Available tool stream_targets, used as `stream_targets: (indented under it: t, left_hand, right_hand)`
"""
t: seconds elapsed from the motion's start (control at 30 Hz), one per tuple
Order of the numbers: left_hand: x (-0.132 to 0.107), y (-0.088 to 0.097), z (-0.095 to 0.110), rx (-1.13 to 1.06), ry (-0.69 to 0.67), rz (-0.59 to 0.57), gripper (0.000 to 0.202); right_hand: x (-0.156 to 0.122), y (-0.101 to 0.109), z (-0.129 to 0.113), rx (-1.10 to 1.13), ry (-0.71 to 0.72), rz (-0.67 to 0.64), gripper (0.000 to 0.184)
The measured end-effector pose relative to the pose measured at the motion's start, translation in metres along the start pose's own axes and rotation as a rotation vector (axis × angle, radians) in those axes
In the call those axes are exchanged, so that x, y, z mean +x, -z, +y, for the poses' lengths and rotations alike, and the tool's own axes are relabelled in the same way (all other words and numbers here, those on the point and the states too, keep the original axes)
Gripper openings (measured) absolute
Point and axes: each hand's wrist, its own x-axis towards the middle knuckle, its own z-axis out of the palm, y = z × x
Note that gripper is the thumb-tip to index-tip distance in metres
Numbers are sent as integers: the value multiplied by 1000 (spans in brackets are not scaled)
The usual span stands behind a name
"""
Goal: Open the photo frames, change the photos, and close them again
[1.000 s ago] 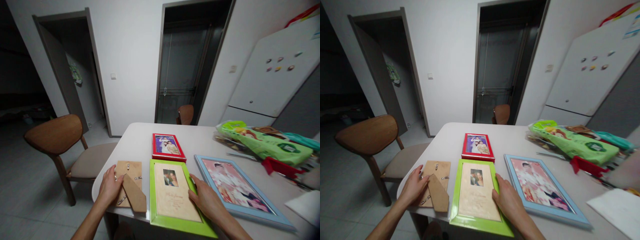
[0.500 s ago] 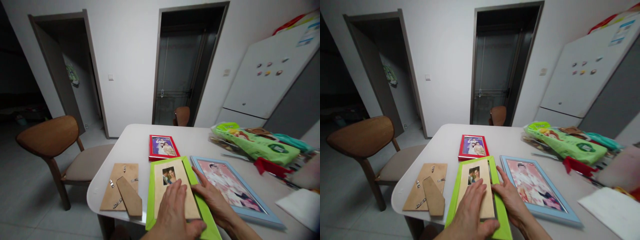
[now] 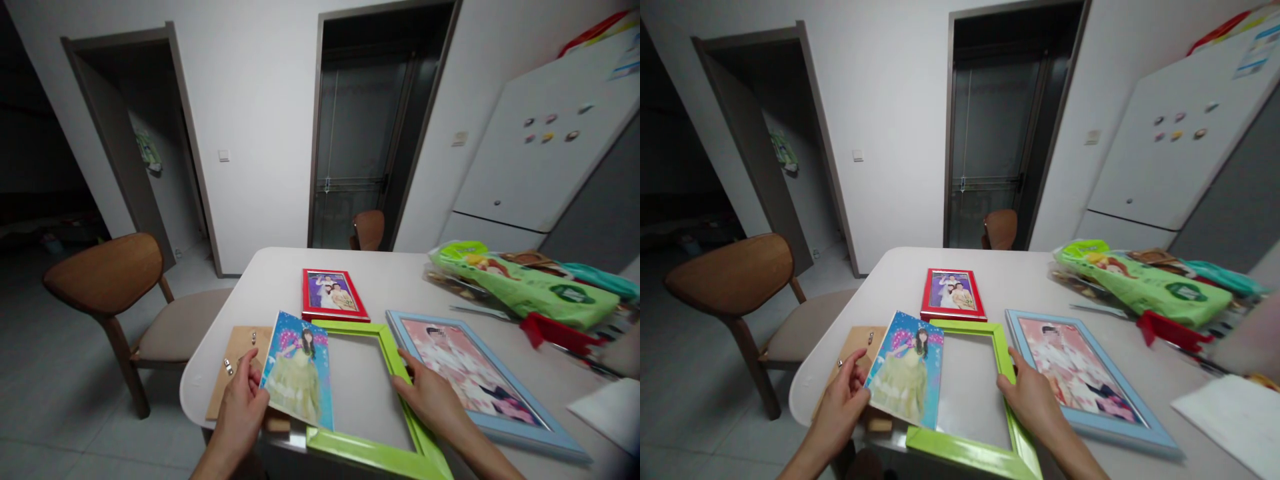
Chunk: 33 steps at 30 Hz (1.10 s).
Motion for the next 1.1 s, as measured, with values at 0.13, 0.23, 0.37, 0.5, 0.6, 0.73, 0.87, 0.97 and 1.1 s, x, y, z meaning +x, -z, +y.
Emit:
stream_targets:
  t: [0.13,0.23,0.37,0.5,0.6,0.73,0.87,0.97,1.1]
  left_hand:
    - [-5,-4,-19,75,31,-63,52]
    - [-7,-7,-14,167,-7,-83,51]
    - [-10,-10,-6,264,-127,-69,48]
    - [-16,-18,-5,339,-290,-95,48]
    - [-21,-26,-2,365,-363,-189,55]
    - [-24,-33,2,386,-380,-307,63]
    - [-20,-39,4,376,-427,-351,71]
    - [-13,-41,11,259,-486,-242,65]
    - [-11,-39,34,-108,-320,-6,43]
  right_hand:
    - [-3,-9,2,-124,85,36,50]
    - [-2,-12,3,-147,126,68,44]
    - [0,-11,3,-137,161,82,42]
    - [-5,-15,-14,31,238,128,41]
    - [-11,-31,-35,365,187,-40,46]
    - [-13,-50,-64,758,-5,-254,53]
    - [-17,-39,-95,1129,-49,-452,39]
    - [-24,-21,-113,1291,2,-463,36]
    - [-34,-18,-116,1320,-77,-364,48]
